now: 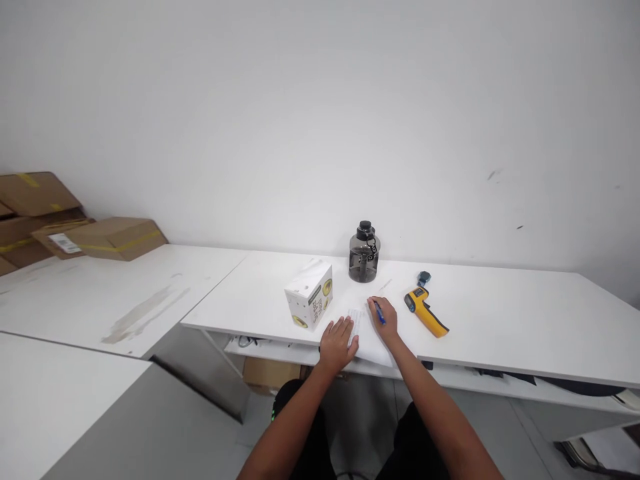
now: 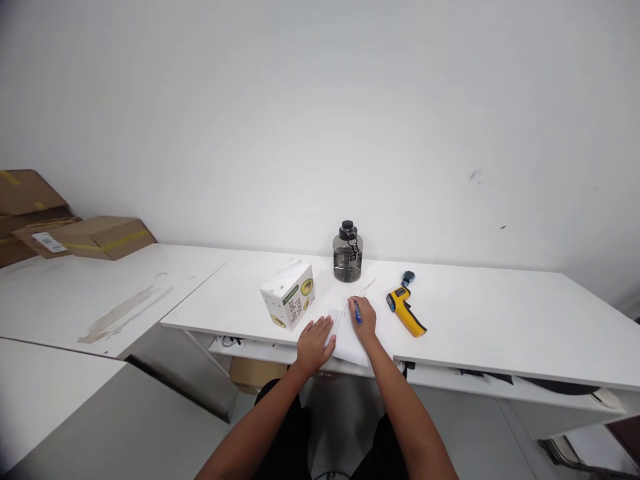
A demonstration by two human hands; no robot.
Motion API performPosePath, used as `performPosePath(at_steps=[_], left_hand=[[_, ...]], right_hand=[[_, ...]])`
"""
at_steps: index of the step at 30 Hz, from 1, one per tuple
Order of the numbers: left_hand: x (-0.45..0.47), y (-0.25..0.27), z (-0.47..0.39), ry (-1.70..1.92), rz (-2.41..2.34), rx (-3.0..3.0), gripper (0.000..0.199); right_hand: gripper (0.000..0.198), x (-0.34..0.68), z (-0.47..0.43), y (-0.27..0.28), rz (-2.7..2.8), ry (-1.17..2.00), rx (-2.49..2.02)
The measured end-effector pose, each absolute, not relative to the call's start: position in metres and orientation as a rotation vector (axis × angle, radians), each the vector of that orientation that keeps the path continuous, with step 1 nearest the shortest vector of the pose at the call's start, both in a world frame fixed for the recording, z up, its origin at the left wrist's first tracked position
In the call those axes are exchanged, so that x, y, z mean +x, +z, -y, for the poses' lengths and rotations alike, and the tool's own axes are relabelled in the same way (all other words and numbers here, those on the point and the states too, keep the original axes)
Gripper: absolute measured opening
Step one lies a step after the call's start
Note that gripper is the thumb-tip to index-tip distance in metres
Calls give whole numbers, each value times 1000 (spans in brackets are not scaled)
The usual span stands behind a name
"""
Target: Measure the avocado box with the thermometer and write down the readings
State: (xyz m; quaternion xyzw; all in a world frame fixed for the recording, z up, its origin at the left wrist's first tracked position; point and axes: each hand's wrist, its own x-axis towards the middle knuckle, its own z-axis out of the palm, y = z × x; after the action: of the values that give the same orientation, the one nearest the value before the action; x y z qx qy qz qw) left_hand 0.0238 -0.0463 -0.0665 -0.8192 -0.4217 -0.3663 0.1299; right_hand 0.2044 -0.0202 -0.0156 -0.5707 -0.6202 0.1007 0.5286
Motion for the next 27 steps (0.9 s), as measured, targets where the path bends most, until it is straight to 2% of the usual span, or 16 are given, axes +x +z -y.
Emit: performPosePath(at_steps=[3,11,14,17,22,25,27], left_hand=[[24,-62,47,-1043,1264,-2403,39],[37,-50,53,-928,1400,-2417,41],[47,-38,53,-835,1529,-2426,42],[52,-25,53,-759,1601,-2494,40],[42,-14,67,-1039,1459,-2291,43],[24,-11,69,-1248,1492,-2065,49],[4,-6,60,-1422,1595,-1865,60]], right_hand=[[39,205,20,-18,1683,138,-1454],[65,229,49,-17,1916,-34,-2024],[67,254,62,-25,1981,17,-1902],[56,284,70,-28,1874,-55,-1725],[46,326,71,-20,1559,-335,-1924],[53,335,69,-19,1501,-224,-2126],[49,334,70,-22,1537,-177,-2169]])
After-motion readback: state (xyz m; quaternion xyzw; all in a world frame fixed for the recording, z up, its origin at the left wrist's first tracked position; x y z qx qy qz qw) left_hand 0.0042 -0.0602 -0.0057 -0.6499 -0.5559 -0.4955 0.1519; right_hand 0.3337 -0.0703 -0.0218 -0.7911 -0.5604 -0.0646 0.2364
